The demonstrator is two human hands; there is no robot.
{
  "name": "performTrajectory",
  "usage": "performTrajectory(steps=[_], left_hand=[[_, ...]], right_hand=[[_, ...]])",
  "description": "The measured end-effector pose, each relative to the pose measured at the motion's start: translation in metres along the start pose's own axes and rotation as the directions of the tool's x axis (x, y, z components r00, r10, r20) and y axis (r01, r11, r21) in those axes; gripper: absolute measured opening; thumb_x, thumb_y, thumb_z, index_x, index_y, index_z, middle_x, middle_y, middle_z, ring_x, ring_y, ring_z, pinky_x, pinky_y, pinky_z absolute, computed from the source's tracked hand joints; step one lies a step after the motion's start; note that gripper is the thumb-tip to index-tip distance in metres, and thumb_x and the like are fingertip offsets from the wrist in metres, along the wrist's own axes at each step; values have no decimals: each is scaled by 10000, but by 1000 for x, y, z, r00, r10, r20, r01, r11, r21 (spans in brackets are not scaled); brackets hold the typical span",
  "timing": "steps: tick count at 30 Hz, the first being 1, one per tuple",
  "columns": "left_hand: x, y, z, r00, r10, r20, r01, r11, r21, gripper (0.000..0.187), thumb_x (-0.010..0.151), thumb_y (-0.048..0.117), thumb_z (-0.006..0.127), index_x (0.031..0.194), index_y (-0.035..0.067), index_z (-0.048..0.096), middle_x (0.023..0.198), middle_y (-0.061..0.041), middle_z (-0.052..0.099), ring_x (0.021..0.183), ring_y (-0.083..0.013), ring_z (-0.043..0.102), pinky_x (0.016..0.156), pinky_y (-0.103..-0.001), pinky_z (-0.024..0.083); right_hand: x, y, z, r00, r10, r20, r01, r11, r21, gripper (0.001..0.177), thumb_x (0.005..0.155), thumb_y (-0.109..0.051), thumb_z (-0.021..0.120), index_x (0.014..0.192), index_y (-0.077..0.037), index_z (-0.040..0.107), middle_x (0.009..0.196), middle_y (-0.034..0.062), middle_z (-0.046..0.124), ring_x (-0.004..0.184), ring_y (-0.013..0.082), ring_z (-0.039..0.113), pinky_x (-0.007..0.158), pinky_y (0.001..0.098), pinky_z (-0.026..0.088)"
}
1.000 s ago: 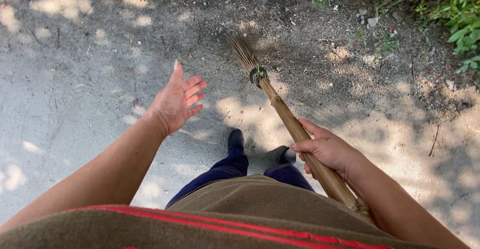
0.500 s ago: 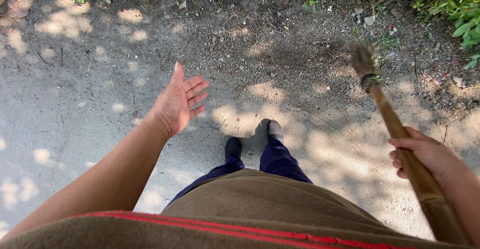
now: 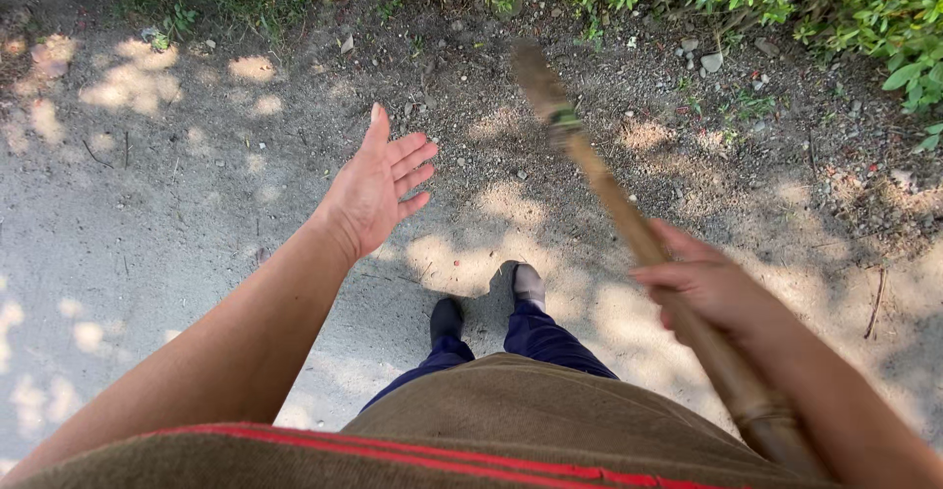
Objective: The person sweeps dirt and small debris off a gravel path and toward a hedge using a broom with a bamboo handle.
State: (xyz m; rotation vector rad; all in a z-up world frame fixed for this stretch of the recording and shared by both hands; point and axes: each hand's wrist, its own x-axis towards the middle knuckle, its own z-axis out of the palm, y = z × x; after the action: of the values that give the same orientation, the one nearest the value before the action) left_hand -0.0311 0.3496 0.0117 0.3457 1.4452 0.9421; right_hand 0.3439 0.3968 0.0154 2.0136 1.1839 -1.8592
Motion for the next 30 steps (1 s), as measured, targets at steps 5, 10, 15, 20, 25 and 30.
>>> performTrajectory(steps=[5, 10, 15, 20, 25, 30], left_hand=[[-3, -16, -18, 993, -56, -105, 52, 998, -47, 948, 905, 751, 222, 1541, 76, 417, 1558, -42, 532, 1424, -239, 468, 1143, -438, 363], [-13, -32, -36, 977, -99, -191, 81, 992, -101, 935, 923, 746, 236, 1540, 67, 416, 1539, -40, 547, 1408, -235, 477, 1143, -421, 373], [-8, -17, -11, 968, -134, -212, 130, 991, -32, 948, 909, 755, 173, 1562, 92, 353, 1591, -38, 490, 1458, -227, 418, 1140, -436, 338], [8, 7, 11, 984, -77, -159, 83, 996, 29, 938, 927, 743, 185, 1574, 81, 337, 1607, -73, 446, 1474, -254, 404, 1158, -444, 352], [9, 7, -3, 984, -26, -177, 14, 998, -68, 947, 905, 760, 226, 1545, 82, 399, 1572, -54, 511, 1448, -247, 444, 1147, -437, 361], [-15, -29, -35, 949, -95, -299, 37, 981, -192, 954, 883, 771, 285, 1517, 83, 472, 1533, -45, 550, 1429, -234, 463, 1131, -452, 362]], right_hand=[[110, 97, -163, 987, -104, -123, 123, 980, 158, 759, 1002, -206, 664, 1695, -329, 381, 832, 97, 612, 562, 227, 571, 450, 396, 527], [136, 73, -192, 991, -48, -126, 59, 995, 80, 682, 988, -209, 646, 1627, -287, 420, 817, 65, 601, 572, 205, 548, 469, 383, 513], [49, -25, -36, 999, -47, 1, 47, 998, -35, 673, 943, -219, 650, 1574, -266, 421, 781, 109, 595, 545, 201, 526, 453, 343, 485], [-5, -85, 18, 965, -19, 261, 44, 995, -89, 834, 891, -220, 683, 1610, -407, 304, 795, 106, 591, 489, 179, 565, 398, 308, 479], [34, -84, -37, 989, -110, 96, 129, 967, -221, 829, 878, -255, 710, 1608, -368, 332, 777, 84, 637, 515, 187, 537, 428, 329, 480], [131, -83, -116, 988, -155, 4, 154, 974, -169, 858, 924, -171, 703, 1683, -345, 343, 756, 83, 572, 556, 207, 555, 433, 400, 489]])
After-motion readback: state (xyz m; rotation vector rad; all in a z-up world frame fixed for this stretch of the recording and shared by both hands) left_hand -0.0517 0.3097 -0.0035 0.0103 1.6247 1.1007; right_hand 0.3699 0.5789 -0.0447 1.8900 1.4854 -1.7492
